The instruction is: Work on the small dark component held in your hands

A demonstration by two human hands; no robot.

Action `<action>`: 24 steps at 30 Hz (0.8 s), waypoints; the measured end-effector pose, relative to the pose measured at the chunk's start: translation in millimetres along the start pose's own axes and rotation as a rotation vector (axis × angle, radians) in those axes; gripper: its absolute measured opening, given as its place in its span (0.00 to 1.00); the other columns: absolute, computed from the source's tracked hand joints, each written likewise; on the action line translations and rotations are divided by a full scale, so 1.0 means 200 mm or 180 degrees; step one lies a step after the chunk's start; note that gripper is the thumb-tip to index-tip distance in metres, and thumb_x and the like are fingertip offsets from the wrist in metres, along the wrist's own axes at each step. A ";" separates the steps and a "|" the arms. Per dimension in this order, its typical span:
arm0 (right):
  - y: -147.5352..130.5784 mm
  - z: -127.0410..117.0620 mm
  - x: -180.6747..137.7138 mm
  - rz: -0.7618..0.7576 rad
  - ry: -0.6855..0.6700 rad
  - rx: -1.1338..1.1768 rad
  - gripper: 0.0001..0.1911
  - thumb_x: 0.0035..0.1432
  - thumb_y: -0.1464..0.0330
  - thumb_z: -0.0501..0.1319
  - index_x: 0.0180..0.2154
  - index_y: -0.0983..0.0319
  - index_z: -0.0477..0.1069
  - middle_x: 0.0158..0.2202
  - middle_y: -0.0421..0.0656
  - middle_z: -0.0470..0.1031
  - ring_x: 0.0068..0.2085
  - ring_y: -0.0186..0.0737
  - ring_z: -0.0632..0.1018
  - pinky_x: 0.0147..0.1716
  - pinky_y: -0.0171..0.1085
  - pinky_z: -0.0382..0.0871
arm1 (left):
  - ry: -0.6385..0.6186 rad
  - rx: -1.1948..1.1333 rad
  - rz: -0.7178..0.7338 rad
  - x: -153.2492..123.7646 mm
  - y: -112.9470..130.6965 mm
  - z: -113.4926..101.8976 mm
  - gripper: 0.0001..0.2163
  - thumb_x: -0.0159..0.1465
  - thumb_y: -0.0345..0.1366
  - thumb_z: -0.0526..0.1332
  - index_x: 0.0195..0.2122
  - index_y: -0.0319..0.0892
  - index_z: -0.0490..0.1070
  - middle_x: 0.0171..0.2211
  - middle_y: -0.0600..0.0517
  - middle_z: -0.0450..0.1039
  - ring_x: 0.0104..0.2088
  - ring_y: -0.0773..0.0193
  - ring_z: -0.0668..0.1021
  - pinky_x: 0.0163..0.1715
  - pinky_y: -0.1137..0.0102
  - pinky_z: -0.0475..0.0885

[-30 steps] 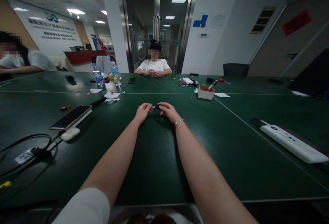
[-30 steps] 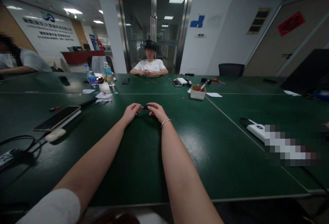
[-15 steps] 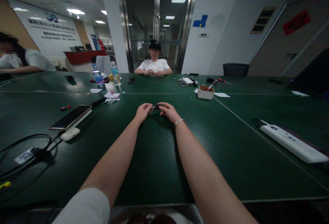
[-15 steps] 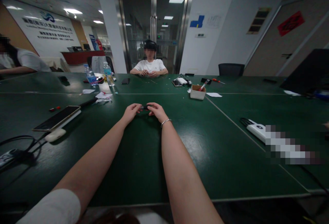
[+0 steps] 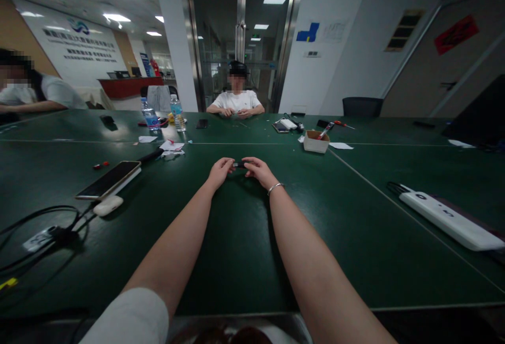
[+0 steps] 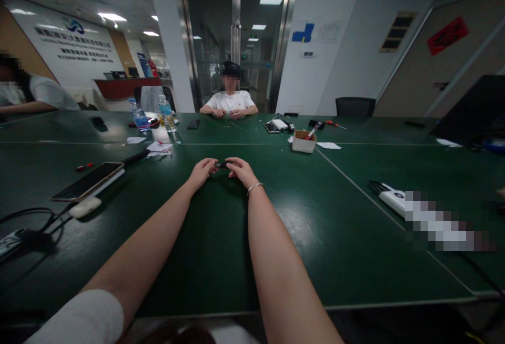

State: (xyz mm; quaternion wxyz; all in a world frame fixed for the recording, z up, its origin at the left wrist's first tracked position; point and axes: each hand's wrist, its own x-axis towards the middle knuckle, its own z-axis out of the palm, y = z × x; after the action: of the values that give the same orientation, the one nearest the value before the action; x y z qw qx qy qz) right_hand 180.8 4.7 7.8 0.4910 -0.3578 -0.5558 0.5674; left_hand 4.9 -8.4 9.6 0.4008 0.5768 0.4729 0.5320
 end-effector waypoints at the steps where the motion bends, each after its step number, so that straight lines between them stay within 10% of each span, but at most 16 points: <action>1: 0.00 0.00 0.00 0.0001 0.0007 0.0000 0.11 0.50 0.71 0.65 0.39 0.60 0.74 0.30 0.39 0.76 0.20 0.25 0.72 0.23 0.28 0.71 | -0.0003 -0.0018 -0.0001 0.00 0.00 0.00 0.09 0.59 0.38 0.58 0.36 0.40 0.72 0.27 0.51 0.73 0.30 0.65 0.75 0.33 0.69 0.69; 24: -0.01 0.01 -0.01 -0.0010 -0.0040 0.0042 0.12 0.50 0.71 0.65 0.39 0.61 0.74 0.27 0.36 0.74 0.20 0.25 0.72 0.23 0.29 0.70 | -0.0073 0.0089 0.0011 0.00 -0.01 0.00 0.10 0.57 0.38 0.60 0.39 0.41 0.72 0.31 0.50 0.75 0.32 0.65 0.75 0.31 0.71 0.68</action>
State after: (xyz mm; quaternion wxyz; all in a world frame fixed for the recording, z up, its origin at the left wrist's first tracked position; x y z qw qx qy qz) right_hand 180.5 2.8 9.0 0.4908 -0.3502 -0.5557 0.5725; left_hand 3.9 -8.3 7.4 0.3972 0.5891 0.4747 0.5194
